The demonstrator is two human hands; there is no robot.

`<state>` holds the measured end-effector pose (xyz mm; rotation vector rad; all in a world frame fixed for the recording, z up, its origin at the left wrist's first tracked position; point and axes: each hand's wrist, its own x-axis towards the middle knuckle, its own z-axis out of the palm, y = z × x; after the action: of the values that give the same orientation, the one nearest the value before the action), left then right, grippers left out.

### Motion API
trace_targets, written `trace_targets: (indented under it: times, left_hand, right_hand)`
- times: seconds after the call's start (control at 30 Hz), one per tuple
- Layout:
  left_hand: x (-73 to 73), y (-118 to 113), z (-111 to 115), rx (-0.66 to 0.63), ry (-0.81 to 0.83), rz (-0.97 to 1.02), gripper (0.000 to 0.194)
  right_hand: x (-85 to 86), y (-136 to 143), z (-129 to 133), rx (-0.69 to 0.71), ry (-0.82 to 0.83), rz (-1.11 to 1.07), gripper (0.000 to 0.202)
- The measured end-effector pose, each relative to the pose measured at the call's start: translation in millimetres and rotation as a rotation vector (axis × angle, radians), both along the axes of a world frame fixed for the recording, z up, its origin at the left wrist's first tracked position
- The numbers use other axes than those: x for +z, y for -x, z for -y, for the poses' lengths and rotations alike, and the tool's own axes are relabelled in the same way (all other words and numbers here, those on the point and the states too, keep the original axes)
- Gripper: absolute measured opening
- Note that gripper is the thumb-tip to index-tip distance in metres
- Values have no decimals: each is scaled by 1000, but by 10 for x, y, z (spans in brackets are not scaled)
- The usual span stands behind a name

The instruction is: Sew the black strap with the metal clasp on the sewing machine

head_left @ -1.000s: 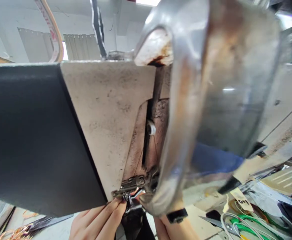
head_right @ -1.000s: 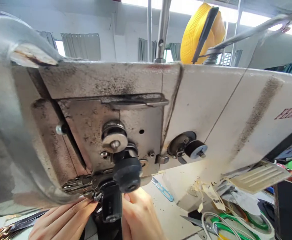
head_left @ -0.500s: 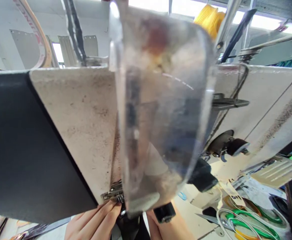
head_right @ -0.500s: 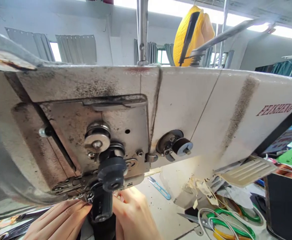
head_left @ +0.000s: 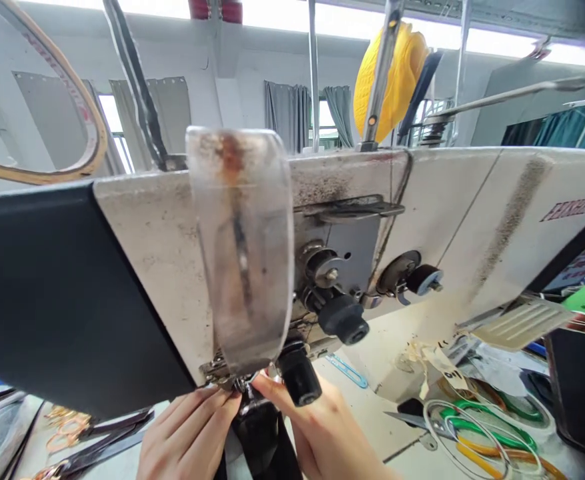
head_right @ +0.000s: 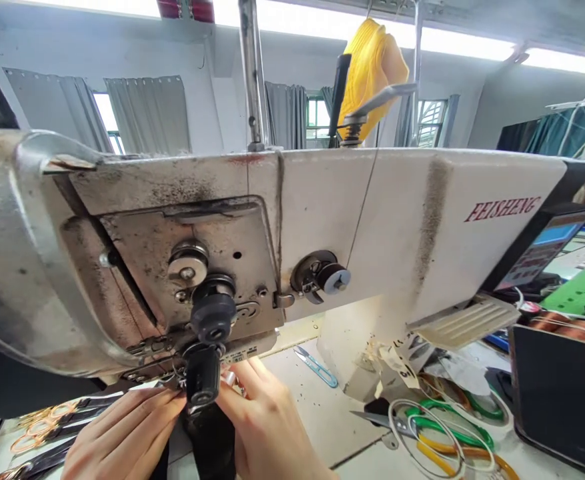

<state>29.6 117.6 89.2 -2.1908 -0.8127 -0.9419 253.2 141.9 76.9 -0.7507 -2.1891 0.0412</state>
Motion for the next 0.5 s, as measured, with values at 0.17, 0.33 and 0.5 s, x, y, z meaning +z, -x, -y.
trace_targets:
  times: [0.17, 0.33, 0.5]
  left_hand:
    - [-41, -27, 15, 8, 26, -8, 27]
    - [-108, 115, 1, 46, 85, 3, 25]
    - [-156, 463, -24, 43, 304, 215, 22]
  right_hand:
    - [-42, 55, 8, 0, -15, -44, 55]
    - [-17, -38, 91, 44, 65, -62, 59]
    - [-69, -470, 85, 352, 355, -29, 36]
